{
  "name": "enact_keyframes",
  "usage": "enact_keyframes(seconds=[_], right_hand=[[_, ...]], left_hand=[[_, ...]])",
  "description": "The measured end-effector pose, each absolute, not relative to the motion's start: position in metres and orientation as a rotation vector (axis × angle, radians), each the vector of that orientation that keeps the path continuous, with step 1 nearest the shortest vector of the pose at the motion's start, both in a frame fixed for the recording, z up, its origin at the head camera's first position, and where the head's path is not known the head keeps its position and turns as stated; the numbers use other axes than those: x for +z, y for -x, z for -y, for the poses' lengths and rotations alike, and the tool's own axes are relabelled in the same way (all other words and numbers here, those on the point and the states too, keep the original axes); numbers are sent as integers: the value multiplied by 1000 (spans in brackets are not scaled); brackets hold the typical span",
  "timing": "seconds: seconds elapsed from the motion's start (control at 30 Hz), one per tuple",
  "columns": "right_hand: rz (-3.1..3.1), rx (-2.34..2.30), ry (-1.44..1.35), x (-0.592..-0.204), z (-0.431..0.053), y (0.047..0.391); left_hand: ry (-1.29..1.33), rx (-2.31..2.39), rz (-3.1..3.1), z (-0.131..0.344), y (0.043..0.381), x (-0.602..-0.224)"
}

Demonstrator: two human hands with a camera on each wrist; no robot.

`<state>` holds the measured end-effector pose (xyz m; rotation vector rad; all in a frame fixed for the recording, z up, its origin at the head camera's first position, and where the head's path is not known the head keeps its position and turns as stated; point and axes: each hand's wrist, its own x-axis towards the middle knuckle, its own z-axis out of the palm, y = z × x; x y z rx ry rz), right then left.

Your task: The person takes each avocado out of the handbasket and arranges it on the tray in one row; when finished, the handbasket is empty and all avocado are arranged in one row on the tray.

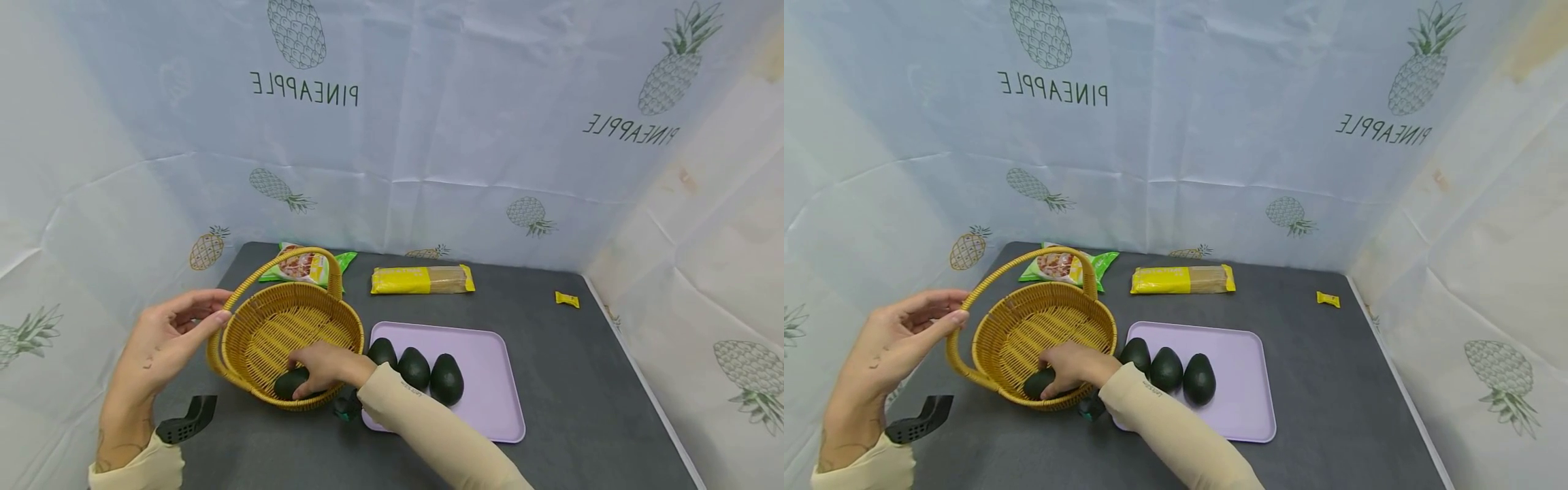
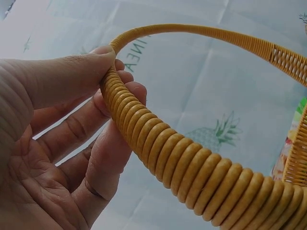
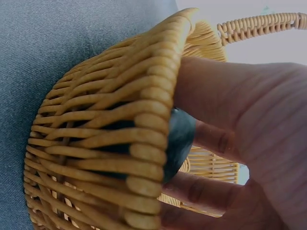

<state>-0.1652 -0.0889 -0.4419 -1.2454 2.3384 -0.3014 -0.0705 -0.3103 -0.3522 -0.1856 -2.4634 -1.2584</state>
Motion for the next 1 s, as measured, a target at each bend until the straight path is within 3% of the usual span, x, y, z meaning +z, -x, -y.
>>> enact_keyframes(seconds=[1.0], right_hand=[[-2377,-689,1210,-440,57,177]], left_hand=[[185,-1243,2464,309,70,-352]])
